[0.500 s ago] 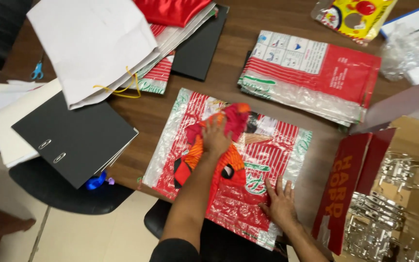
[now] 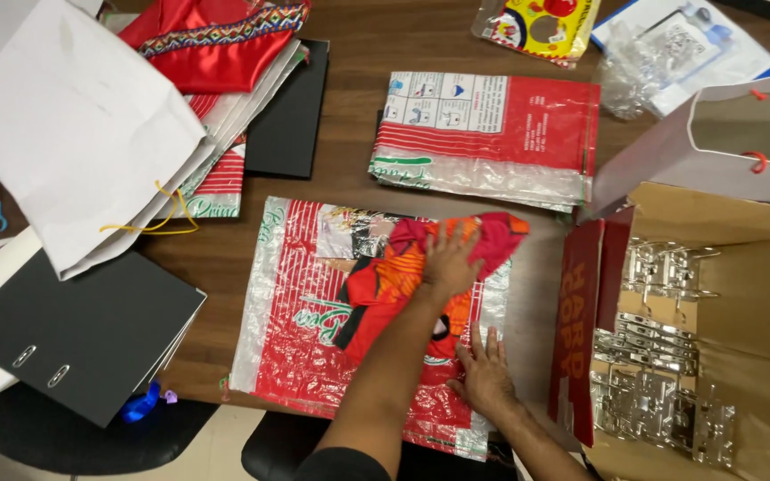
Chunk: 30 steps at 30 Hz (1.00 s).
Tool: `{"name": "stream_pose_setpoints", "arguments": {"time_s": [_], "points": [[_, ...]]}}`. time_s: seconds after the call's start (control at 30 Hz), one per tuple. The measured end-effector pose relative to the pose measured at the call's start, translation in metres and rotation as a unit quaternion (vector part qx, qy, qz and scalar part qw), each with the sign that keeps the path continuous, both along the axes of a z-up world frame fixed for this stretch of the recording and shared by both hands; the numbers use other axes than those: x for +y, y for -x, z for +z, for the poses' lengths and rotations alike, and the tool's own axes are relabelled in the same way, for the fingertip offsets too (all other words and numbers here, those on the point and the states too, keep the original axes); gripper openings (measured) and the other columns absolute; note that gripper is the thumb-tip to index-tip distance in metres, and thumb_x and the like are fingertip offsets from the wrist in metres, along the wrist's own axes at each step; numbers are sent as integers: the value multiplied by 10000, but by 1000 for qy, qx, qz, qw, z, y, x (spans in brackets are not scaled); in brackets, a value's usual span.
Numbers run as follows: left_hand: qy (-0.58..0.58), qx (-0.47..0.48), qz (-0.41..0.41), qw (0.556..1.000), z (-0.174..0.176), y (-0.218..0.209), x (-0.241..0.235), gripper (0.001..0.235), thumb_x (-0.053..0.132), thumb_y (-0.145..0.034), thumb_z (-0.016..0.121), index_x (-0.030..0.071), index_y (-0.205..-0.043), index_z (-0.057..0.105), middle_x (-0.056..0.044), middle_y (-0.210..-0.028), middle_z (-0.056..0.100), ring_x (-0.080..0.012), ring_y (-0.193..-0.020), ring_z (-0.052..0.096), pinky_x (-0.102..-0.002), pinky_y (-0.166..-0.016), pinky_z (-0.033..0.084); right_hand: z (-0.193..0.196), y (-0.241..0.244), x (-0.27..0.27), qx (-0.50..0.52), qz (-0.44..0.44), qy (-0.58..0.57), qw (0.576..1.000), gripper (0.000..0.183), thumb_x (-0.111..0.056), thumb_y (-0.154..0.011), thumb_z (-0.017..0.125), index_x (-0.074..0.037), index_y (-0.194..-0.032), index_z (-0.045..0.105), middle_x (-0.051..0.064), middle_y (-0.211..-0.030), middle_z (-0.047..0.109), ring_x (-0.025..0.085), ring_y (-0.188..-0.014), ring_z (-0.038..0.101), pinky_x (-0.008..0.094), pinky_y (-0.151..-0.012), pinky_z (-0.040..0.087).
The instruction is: The person folds a red and orange patterned cloth on a large red and white plastic bag placed on a table. They repeatedly smooth, fold, and adjust the cloth and the bag, stacking the folded items on the table.
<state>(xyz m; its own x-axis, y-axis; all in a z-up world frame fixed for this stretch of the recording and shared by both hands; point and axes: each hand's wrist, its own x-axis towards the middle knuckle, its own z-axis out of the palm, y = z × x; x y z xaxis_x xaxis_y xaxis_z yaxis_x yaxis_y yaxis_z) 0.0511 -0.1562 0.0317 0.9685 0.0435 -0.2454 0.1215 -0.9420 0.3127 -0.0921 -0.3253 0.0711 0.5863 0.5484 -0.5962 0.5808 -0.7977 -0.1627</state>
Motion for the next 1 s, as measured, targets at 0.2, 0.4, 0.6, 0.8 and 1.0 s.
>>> {"name": "stream_pose_setpoints", "arguments": {"time_s": [0.2,0.4,0.6,0.8,1.0], "points": [[44,0,-144,989,19,27,-62,764,556,-928,599,330,-1604,324,-108,-1717,207,-369,-1593,103,-602,-1259,81,-19,3,-4,20,-38,-35,998,731,-543,-893,731,-46,-1395,539,267,-1627,190,544,-1531,51,624,-1256,109],[75,-45,-130,988,14,54,-19,794,536,-910,609,353,-1629,325,-90,-1713,250,-346,-1594,152,-568,-1273,106,-12,4,-1,13,-33,-14,999,894,-549,-905,734,-86,-1553,327,293,-1678,26,552,-1538,9,619,-1251,98],[1,-3,50,999,5,94,65,767,593,-977,509,295,-1635,253,-118,-1706,181,-361,-1577,94,-566,-1247,86,6,-1,7,43,-40,16,998,1091,-565,-910,724,-273,-1656,-16,258,-1697,-118,510,-1549,-73,638,-1253,42],[-42,-8,188,981,-3,145,86,768,570,-984,488,224,-1628,255,-131,-1715,162,-349,-1584,65,-560,-1256,60,7,-2,8,32,-27,16,999,1090,-559,-877,760,-308,-1647,30,217,-1708,-113,474,-1567,-67,627,-1263,46],[-27,43,157,986,14,140,28,743,580,-1016,429,220,-1632,224,-129,-1713,96,-365,-1571,29,-586,-1241,18,-1,-1,5,23,-24,-2,999,1062,-540,-881,764,-276,-1645,75,235,-1703,-63,495,-1553,-26,621,-1258,63]]}}
